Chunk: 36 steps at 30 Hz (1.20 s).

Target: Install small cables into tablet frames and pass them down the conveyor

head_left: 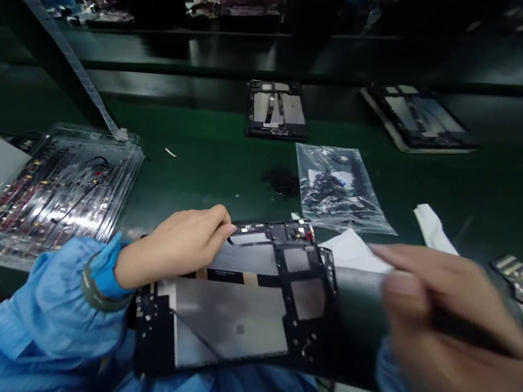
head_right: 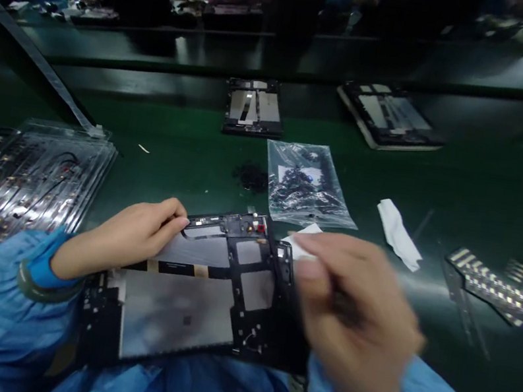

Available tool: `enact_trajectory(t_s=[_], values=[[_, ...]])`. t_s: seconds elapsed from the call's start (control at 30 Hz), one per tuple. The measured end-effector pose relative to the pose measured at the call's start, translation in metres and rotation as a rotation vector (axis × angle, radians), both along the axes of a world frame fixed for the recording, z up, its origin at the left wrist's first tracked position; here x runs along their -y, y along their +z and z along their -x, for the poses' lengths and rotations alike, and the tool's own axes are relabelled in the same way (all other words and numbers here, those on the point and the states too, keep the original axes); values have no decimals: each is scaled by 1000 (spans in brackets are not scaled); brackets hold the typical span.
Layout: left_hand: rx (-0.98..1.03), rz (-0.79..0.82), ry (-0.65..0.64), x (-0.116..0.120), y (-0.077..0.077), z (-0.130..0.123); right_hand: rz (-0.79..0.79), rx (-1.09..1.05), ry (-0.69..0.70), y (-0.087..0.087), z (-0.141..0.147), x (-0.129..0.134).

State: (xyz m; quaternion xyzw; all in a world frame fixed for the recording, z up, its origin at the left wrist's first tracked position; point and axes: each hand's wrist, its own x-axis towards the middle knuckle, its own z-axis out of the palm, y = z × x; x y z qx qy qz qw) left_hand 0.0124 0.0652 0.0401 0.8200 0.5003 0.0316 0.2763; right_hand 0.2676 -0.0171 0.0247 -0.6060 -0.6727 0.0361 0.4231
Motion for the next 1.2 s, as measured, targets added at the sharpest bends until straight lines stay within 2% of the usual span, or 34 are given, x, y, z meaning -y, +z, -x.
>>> enact_trajectory(t_s=[0.1,0.23,0.33,0.53,0.67,0.77,0.87,0.97,1.03,1.07,1.13,1.2], values=[[-30,-46,-24,2,-11,0,-12,226,205,-7,32,-15],[-43,-34,-5,2,-15,2,114,375,172,-28,50,-23],[-40,-31,-2,2,-14,1,116,290,154,-34,53,-25],[-73,-42,25,4,-16,-1,200,78,203,-30,52,-32],[-67,-59,38,5,-18,0,223,72,171,-31,52,-33],[-61,-72,33,6,-19,-1,250,149,132,-31,59,-32],[-72,-81,34,6,-18,-2,259,268,46,-25,64,-31],[-40,-69,39,6,-17,-2,231,327,-66,-17,53,-24],[-6,-55,41,6,-17,-1,327,350,-149,-14,34,-16],[10,-46,48,5,-17,-1,439,340,-172,-14,23,-12],[45,-24,72,4,-18,0,718,239,-137,-17,1,-3],[96,6,105,3,-19,0,908,69,-59,-21,-14,3]])
